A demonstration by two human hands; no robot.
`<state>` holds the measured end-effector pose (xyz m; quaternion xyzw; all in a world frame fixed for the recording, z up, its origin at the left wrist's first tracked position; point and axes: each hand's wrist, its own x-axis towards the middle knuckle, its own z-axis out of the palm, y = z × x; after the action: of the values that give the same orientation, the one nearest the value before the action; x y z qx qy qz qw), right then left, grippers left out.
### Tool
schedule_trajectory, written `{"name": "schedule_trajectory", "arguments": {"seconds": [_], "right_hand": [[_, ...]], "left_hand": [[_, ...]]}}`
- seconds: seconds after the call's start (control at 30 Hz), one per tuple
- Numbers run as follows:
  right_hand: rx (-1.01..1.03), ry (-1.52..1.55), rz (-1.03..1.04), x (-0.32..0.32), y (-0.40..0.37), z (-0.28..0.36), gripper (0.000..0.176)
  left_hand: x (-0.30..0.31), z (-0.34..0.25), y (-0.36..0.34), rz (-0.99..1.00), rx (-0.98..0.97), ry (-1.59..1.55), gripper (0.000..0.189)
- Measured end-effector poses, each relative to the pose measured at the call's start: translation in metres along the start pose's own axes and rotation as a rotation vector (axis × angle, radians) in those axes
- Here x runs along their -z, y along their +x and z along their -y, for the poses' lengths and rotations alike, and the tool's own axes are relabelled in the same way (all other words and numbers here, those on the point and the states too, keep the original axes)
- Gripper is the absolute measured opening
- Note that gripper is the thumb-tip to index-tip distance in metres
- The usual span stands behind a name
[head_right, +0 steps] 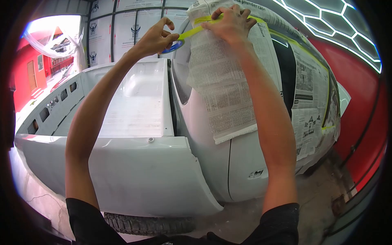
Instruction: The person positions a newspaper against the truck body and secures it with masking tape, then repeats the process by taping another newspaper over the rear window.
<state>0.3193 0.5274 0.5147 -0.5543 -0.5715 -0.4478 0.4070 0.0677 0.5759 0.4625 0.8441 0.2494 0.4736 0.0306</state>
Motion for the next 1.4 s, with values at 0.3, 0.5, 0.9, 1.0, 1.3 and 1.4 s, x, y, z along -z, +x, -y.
{"name": "schedule_trajectory", "arguments": {"seconds": [0.3,0.5,0.9,1.0,1.3,1.4], "right_hand": [[0.123,-0.048,-0.040,-0.004,0.001,0.000,0.039],[0.515,-0.134,0.057,0.007,-0.001,0.051,0.018],[0.580,-0.222,0.338,-0.008,0.010,0.060,0.007],[0.589,-0.202,0.350,-0.011,0.010,0.055,0.008],[0.641,-0.069,0.264,-0.021,0.006,0.051,0.007],[0.643,-0.136,0.374,-0.019,0.012,0.052,0.009]], "left_hand": [[-0.032,0.018,0.012,-0.018,0.178,-0.210,0.039],[-0.037,0.023,0.010,-0.040,0.196,-0.307,0.037],[-0.045,0.019,0.017,-0.075,0.299,-0.348,0.031],[-0.045,0.022,0.016,-0.064,0.310,-0.412,0.030],[-0.055,0.060,0.020,-0.062,0.647,-0.554,0.027],[-0.052,0.065,-0.012,-0.158,0.390,0.264,0.019]]}}
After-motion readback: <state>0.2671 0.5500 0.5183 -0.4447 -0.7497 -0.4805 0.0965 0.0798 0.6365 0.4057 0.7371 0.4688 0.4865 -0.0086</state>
